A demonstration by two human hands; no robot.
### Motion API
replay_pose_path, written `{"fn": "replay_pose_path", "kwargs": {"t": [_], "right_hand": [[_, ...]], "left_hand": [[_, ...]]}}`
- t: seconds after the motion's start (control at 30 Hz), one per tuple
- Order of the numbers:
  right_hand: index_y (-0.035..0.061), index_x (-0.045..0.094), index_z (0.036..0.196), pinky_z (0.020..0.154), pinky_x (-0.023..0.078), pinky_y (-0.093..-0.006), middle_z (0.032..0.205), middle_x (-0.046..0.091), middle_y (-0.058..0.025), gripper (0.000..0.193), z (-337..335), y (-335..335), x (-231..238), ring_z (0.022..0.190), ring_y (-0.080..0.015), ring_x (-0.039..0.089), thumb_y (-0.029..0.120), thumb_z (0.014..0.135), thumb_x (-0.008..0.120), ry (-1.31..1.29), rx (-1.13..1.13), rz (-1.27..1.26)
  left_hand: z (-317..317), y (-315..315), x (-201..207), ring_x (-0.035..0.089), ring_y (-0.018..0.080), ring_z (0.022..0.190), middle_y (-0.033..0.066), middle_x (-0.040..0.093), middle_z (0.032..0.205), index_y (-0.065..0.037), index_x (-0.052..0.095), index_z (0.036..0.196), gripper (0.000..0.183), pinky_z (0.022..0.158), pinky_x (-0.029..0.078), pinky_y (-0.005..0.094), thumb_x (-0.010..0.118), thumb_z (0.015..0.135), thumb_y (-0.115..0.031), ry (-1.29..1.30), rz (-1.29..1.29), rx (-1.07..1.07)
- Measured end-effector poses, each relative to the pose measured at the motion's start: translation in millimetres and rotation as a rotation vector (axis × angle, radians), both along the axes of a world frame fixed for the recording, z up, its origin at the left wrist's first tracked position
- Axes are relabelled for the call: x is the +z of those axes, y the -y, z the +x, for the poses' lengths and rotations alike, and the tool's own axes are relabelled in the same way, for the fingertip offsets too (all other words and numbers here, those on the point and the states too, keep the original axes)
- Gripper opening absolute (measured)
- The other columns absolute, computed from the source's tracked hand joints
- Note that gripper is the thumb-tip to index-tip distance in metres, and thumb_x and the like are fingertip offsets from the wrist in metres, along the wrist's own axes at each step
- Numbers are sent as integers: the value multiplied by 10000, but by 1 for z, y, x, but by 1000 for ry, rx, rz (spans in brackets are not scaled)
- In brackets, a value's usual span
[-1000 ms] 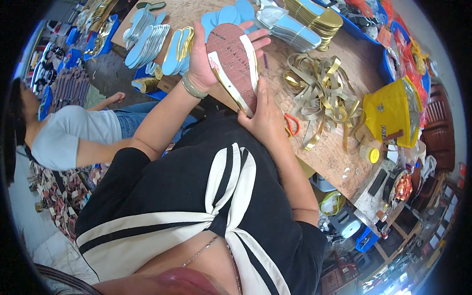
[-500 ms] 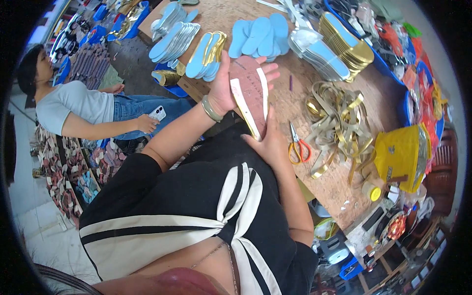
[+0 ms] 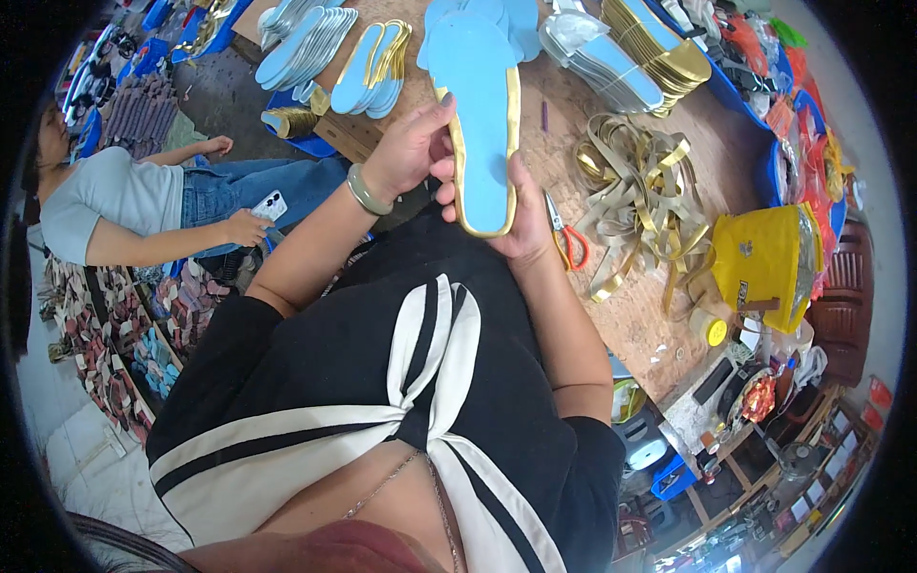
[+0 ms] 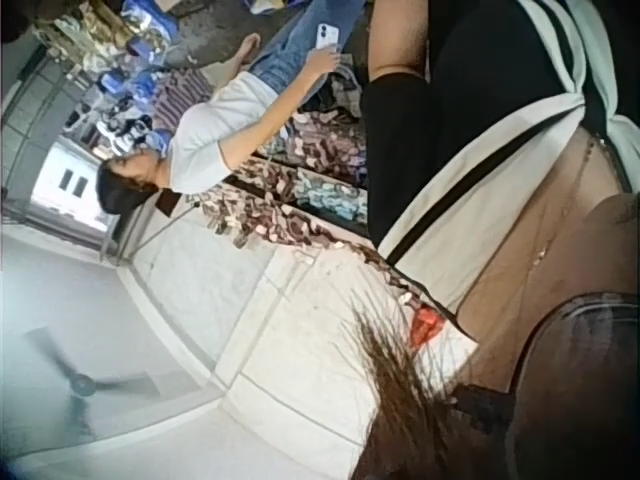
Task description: Applying decorative gold trim to blue shoe insoles and cutting components.
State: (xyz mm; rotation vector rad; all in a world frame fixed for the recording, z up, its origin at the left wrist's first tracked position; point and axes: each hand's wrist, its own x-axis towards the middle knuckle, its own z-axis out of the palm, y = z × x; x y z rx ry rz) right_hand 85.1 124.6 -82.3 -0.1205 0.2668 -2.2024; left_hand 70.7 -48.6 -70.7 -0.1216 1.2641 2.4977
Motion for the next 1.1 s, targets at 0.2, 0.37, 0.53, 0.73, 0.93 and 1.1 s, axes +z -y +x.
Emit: {"fn": "replay_pose_path", "kwargs": {"t": [0.2,0.37,0.53,0.73,0.93,1.1], "right_hand": [[0,395,1270,600,469,-310,1057,548,-162,755,6,5,5,808,-222,554,650,888,346,-72,-85,195],[-52,459,1163,643,501,-361,939,592,-178,766,12,-2,2,729,-245,595,650,899,303,-57,-149,188],[-68,456,1187,765,530,-383,1021,598,-220,725,15,-10,5,844,-291,635,594,925,321,-189,-217,385],[-70,468,1192,823,518,-363,1109,600,-200,580,2,-25,27,948,-250,625,440,989,279,-358,-544,629],[-81,470,1178,830,509,-346,1127,592,-204,562,1,-32,25,955,-233,615,426,988,319,-403,-614,644],[-90,431,1218,833,506,-368,1162,566,-229,585,-3,-37,27,992,-260,601,437,978,348,-402,-622,617]], "left_hand": [[8,-17,12,403,25,408,-4,549,682,-23,528,1024,258,378,391,185,463,965,-266,7,-183,130],[24,-28,33,477,34,524,17,569,774,-39,470,1142,274,408,391,171,515,942,-221,57,-314,-74],[32,-24,17,560,74,590,27,580,811,-22,406,1263,433,503,462,206,488,956,-317,-90,-385,-131],[50,-29,23,619,175,837,78,630,928,-25,531,1191,633,778,478,299,234,972,-539,32,-351,-17],[48,-47,35,619,130,808,63,625,887,-22,559,995,428,740,477,248,360,994,-401,-156,-422,-170],[39,-58,39,601,84,696,26,611,823,-22,559,940,259,659,469,196,448,983,-252,-153,-499,-143]]}}
